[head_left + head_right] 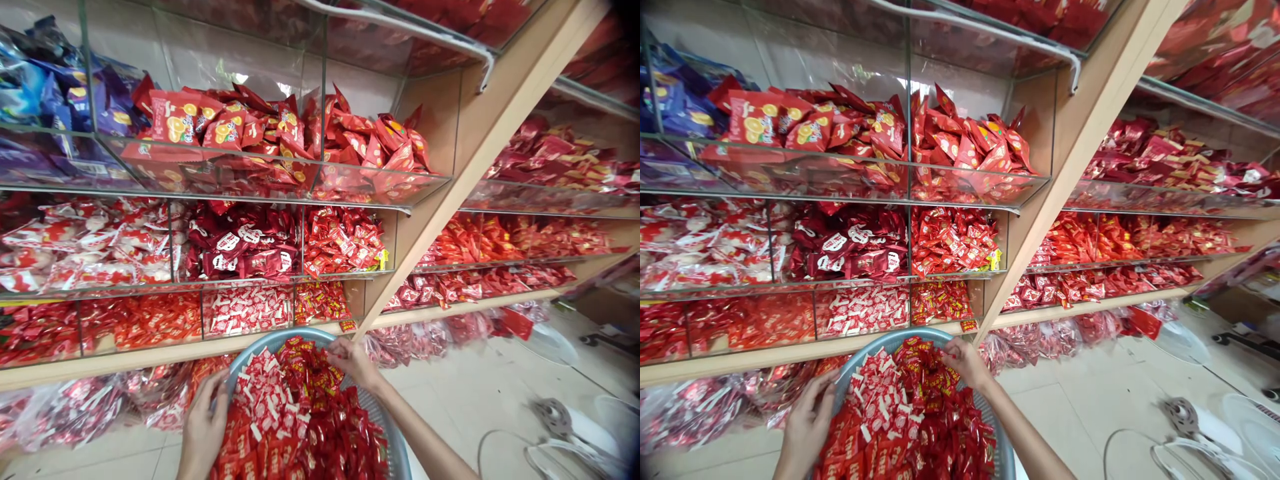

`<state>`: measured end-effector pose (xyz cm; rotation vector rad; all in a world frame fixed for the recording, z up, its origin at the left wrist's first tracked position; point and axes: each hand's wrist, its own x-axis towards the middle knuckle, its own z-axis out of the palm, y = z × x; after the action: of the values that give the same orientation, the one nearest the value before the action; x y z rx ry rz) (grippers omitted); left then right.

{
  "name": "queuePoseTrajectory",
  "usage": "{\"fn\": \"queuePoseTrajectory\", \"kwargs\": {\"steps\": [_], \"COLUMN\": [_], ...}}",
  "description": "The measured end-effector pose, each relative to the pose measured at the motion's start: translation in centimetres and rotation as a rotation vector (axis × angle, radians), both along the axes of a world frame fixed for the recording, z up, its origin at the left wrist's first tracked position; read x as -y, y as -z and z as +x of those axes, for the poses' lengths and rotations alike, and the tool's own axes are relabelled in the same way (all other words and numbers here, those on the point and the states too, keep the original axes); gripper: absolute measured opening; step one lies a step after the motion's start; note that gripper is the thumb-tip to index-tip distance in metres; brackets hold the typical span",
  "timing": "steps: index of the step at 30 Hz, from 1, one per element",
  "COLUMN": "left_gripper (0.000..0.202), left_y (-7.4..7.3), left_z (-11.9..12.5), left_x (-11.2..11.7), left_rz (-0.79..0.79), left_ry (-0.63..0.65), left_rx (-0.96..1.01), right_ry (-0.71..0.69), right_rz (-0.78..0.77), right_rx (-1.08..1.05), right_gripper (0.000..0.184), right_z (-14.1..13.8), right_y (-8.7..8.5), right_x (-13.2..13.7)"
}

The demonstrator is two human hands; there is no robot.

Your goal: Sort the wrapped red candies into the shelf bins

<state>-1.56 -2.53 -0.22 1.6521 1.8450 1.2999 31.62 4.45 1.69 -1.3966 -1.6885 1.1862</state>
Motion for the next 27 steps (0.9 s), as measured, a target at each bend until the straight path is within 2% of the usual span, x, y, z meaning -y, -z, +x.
{"fn": "queuePoseTrajectory", "kwargs": {"steps": [4,7,11,15,18,21,24,27], "left_gripper": [0.031,0.031,0.029,0.029,0.029,0.030,0.030,0.030], "left_y": [-0.2,-0.3,-0.2,0.0,0.2,0.3,0.3,0.3], "left_z": [0.1,0.1,0.1,0.1,0.0,-0.2,-0.3,-0.3], "left_x": [0.1,0.1,0.0,-0.1,0.0,0.0,0.0,-0.1], "left_rz": [-0.014,-0.011,0.012,-0.003,0.005,0.029,0.036,0.038], "left_ry": [-0.002,-0.006,-0.002,0.002,0.000,0.000,0.001,-0.004], "left_rx": [-0.002,-0.006,-0.023,-0.029,-0.030,-0.024,-0.021,-0.018], "right_ry": [-0.112,-0.133,0.001,0.146,0.225,0.210,0.185,0.188], "right_rz": [0.088,0.216,0.309,0.348,0.266,0.092,0.011,0.018], "right_rx": [0.187,0.381,0.604,0.647,0.761,0.893,0.912,0.893], "right_gripper": [0.024,0.021,0.025,0.028,0.015,0.018,0.023,0.020], "right_z": [-0.8,-1.4,-1.4,-0.2,0.6,0.5,0.1,0.1], "right_y": [0.3,0.1,-1.2,-3.5,-4.4,-4.1,-3.3,-2.8], "right_x": [0.5,0.8,-0.1,-4.0,-7.9,-10.9,-12.3,-12.4]}}
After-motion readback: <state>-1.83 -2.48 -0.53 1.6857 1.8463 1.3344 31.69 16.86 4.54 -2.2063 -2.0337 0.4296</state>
